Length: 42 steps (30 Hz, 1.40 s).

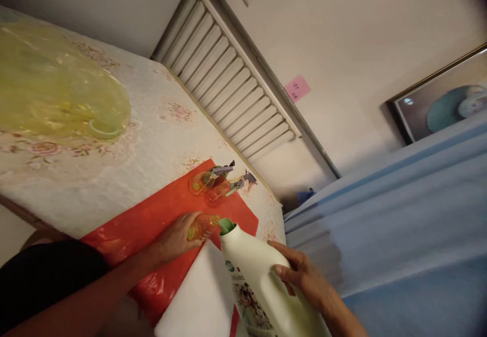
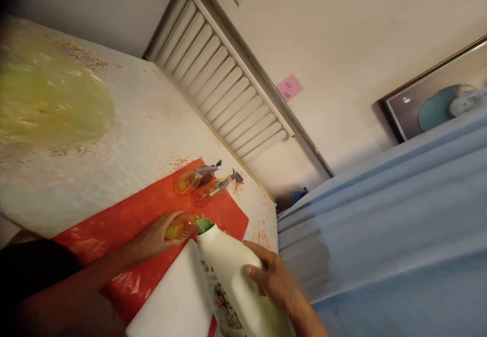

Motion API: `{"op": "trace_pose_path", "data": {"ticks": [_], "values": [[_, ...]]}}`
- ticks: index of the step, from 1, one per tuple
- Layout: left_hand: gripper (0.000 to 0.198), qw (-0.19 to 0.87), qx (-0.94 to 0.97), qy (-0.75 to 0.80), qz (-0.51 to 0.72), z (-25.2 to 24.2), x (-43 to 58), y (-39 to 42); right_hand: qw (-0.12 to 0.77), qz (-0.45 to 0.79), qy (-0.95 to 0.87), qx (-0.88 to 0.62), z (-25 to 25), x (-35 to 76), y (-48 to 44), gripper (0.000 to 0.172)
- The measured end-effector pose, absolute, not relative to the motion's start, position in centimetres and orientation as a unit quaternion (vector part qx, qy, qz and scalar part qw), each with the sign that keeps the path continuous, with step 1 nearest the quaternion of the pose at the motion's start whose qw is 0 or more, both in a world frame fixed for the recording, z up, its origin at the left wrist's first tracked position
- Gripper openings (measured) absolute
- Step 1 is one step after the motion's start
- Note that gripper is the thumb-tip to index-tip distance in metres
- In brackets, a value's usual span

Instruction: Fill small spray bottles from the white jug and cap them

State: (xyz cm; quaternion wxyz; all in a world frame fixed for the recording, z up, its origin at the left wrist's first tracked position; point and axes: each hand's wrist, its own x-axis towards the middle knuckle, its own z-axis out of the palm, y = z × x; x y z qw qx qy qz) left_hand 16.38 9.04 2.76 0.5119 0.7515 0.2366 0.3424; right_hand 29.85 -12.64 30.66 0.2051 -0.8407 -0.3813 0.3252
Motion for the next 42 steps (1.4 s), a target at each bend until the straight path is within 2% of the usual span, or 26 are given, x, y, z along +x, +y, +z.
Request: {"op": "trace_pose_path", "data": {"ticks": [15,42], "values": [[0.067,0.505,0.752,0.229,0.357,2.99,16.23,8.95,0.192,0.323,-0.384,-0.843,31.01,29.56,-12.27,0.075],[0.066,0.494,0.758,0.239,0.353,3.18,16.19,9.11,0.188,0.323,-0.388,-0.843,31.39,29.17,-11.92,0.069]]}}
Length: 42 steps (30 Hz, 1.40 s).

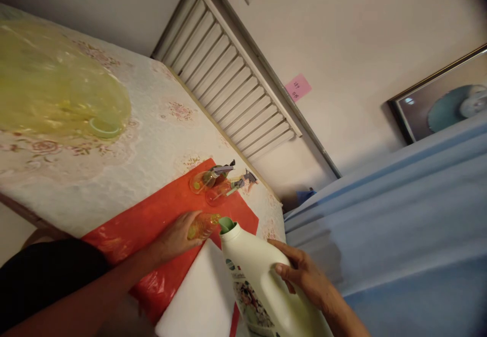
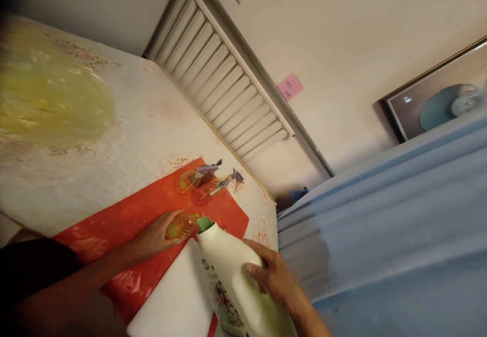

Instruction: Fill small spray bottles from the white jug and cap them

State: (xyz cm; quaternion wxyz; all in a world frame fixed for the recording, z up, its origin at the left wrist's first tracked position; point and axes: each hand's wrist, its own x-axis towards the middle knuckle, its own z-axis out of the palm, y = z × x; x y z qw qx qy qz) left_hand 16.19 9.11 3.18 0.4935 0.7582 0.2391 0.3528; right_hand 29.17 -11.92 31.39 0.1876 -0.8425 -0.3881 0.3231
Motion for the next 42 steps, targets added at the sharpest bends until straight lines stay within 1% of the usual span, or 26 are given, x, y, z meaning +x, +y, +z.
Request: {"op": "trace_pose_path", "data": {"ticks": [11,16,25,32,38,42], "values": [[0.064,0.503,0.757,0.238,0.343,3.8,15.9,9.1,0.182,0.326,-0.396,-0.839,31.6,29.0,-11.9,0.068],[0.065,0.501,0.757,0.241,0.343,4.0,15.8,9.1,0.182,0.323,-0.390,-0.843,31.5,29.1,-11.9,0.072],[0.066,0.506,0.755,0.236,0.344,3.8,16.0,9.1,0.179,0.322,-0.397,-0.841,31.6,29.1,-11.9,0.069],[0.067,0.515,0.749,0.240,0.341,4.1,15.8,9.1,0.170,0.321,-0.399,-0.842,31.7,29.0,-11.8,0.069],[0.067,0.513,0.752,0.246,0.333,4.5,15.6,9.0,0.177,0.324,-0.394,-0.842,31.6,29.1,-11.8,0.072],[0.068,0.516,0.752,0.246,0.328,4.5,15.6,9.0,0.169,0.321,-0.396,-0.844,31.6,29.1,-11.8,0.070]]}}
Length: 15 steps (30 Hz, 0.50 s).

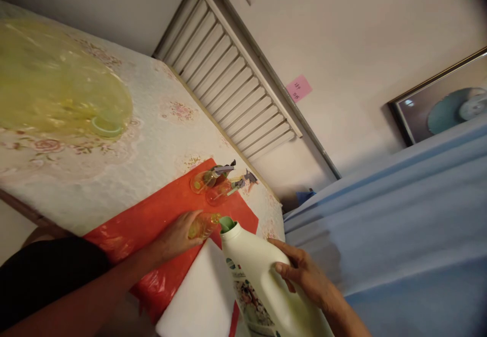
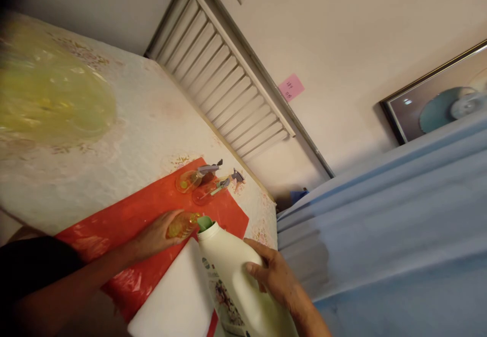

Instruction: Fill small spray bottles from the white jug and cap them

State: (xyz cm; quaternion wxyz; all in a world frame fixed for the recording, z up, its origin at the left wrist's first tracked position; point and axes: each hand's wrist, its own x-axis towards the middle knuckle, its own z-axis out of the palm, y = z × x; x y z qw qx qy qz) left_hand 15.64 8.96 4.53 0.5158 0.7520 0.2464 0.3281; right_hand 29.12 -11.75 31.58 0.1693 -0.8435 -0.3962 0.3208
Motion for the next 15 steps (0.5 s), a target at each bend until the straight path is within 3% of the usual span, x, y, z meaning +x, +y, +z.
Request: {"op": "trace_pose_path", "data": {"ticks": [15], "values": [[0.066,0.517,0.745,0.245,0.342,4.43,15.70,9.01,0.176,0.326,-0.389,-0.843,31.59,29.10,-11.62,0.071]]}}
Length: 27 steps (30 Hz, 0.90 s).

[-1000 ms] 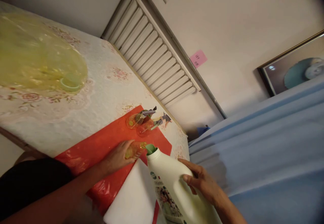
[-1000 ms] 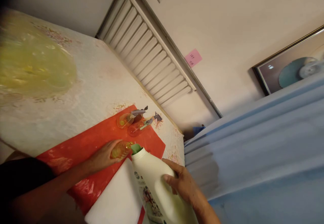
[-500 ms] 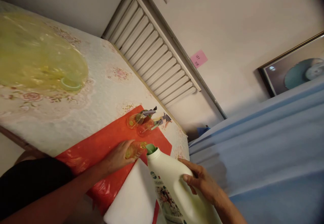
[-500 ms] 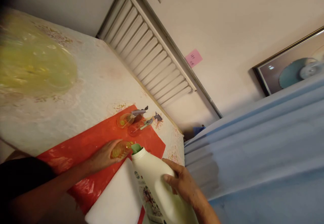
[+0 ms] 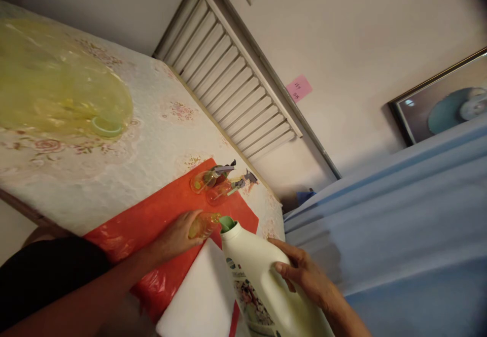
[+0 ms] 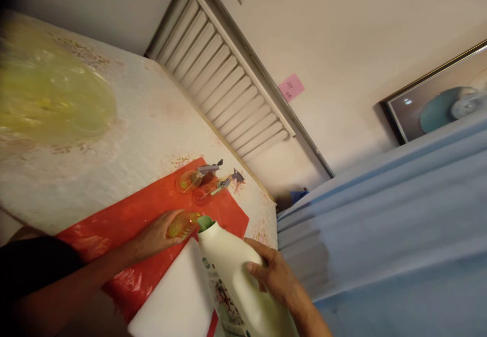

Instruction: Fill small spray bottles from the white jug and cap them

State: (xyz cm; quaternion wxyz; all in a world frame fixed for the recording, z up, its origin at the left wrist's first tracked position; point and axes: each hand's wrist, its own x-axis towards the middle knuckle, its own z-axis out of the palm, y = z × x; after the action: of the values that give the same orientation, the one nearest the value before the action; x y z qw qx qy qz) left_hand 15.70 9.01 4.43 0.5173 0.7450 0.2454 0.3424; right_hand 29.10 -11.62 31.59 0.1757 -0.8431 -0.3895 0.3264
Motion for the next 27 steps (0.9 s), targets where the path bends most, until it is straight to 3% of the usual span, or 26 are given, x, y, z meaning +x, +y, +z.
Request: {"op": "trace_pose_path", "data": {"ticks": [27], "values": [[0.067,0.516,0.749,0.246,0.335,4.78,15.53,9.02,0.172,0.323,-0.399,-0.841,31.73,29.23,-11.73,0.067]]}}
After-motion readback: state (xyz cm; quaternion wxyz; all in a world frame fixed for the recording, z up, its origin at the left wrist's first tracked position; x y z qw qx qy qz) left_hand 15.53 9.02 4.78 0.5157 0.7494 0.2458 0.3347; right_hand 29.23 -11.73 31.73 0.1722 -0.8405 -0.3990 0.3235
